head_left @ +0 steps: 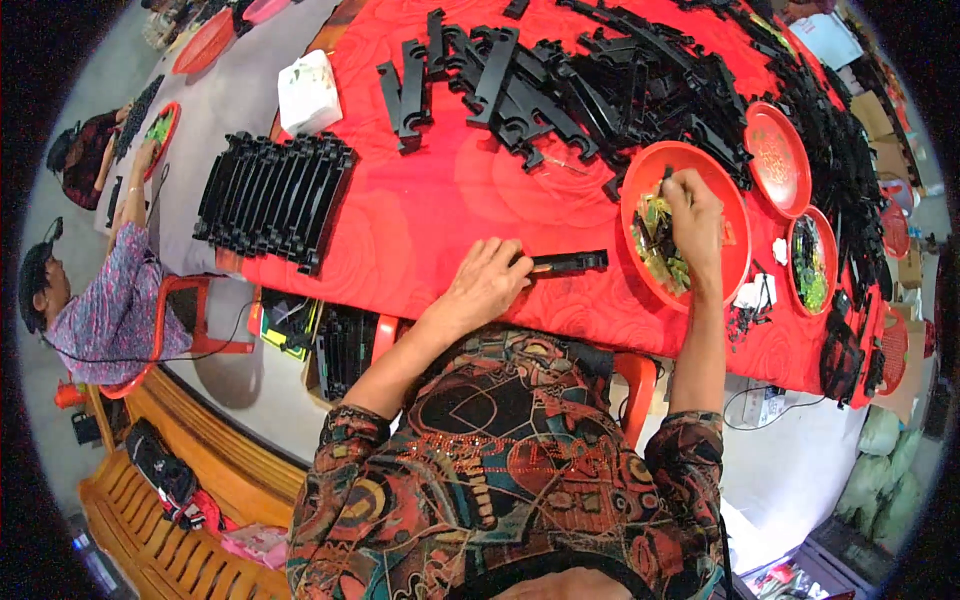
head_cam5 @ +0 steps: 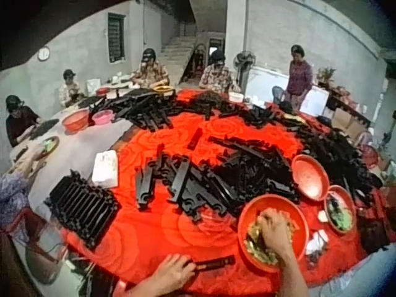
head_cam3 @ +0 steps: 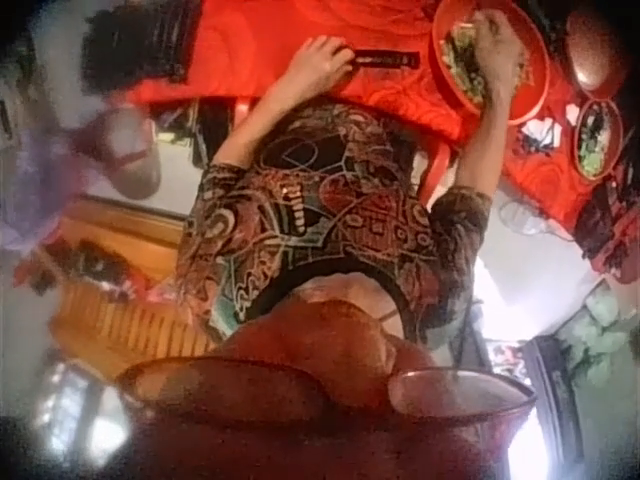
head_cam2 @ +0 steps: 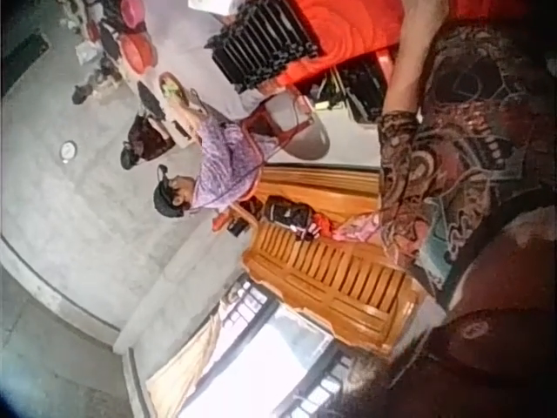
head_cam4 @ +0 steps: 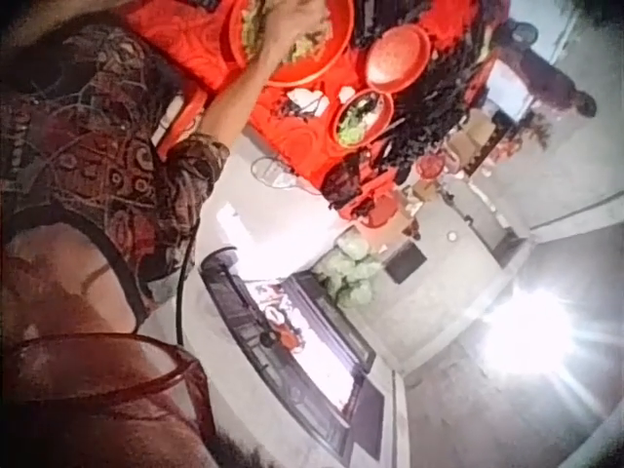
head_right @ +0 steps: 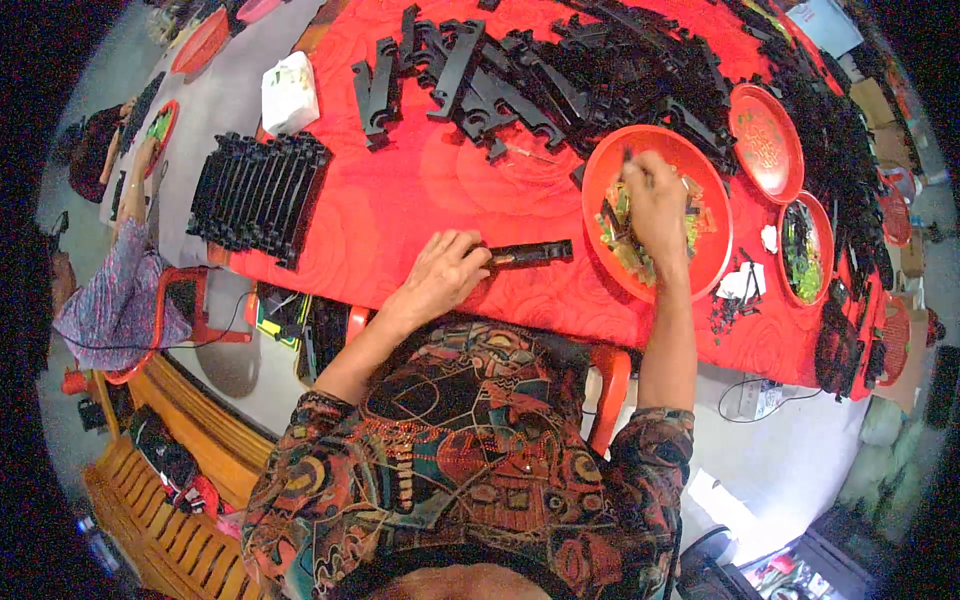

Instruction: The person assembles small plastic components by hand on a workspace table, creating assembled components.

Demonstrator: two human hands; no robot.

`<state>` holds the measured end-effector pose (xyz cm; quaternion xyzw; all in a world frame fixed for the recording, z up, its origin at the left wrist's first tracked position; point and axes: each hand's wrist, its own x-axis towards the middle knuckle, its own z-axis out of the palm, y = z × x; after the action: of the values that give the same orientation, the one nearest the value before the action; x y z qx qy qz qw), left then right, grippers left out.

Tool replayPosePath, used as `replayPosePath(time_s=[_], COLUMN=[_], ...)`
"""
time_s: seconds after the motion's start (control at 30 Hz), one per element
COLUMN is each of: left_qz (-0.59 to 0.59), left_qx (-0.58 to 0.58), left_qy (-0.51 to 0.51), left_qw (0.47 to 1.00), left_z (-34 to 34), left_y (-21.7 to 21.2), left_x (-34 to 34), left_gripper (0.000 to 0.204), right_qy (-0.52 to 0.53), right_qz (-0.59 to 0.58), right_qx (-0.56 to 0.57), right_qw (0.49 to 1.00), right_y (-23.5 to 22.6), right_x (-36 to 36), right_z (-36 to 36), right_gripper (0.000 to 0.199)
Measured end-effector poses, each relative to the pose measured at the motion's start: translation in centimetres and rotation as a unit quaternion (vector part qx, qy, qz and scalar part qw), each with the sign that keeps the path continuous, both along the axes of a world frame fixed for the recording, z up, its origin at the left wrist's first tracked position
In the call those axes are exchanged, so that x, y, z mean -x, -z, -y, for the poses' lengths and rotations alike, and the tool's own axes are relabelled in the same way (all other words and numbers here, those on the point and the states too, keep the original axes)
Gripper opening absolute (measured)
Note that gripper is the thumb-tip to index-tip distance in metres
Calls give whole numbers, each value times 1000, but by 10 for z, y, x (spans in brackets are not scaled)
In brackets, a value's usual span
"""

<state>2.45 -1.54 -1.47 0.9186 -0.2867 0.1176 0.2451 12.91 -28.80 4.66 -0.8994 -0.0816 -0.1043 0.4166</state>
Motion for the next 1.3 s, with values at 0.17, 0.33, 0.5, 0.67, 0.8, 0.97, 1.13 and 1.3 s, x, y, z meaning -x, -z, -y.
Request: replayPosePath(time_s=[0.17,0.33,0.5,0.67,0.8,0.97,1.13,1.3], left_qz=[-61,-281,-371,-518,-524,-393,-349,-331], left_qx=[228,383,430,566,565,516,533,521], left_qy=[-13,-7,-39,-83,-77,-90,-114,-129], left_qw=[972,880,822,636,633,756,762,776], left_z=[3,9,9,6,7,17,21,20], left_y=[-24,-18,1,-6,-1,2,2,1], left_x=[8,28,38,36,38,48,46,43], left_gripper=[24,10,7,8,9,9,8,8], right_qy=[-221,-265,-192,-225,-206,-110,-56,-37], right_qz=[-130,-199,-271,-10,-96,-312,-331,-334], right_qx=[7,-49,-97,-92,-131,-266,-356,-360], right_qw=[967,942,938,970,965,905,872,870], right_y=[-7,13,31,34,32,33,40,46], right_x=[81,117,129,135,136,138,140,140], right_z=[-54,-83,-83,-80,-75,-81,-89,-92], right_gripper=[13,12,14,16,13,6,8,9])
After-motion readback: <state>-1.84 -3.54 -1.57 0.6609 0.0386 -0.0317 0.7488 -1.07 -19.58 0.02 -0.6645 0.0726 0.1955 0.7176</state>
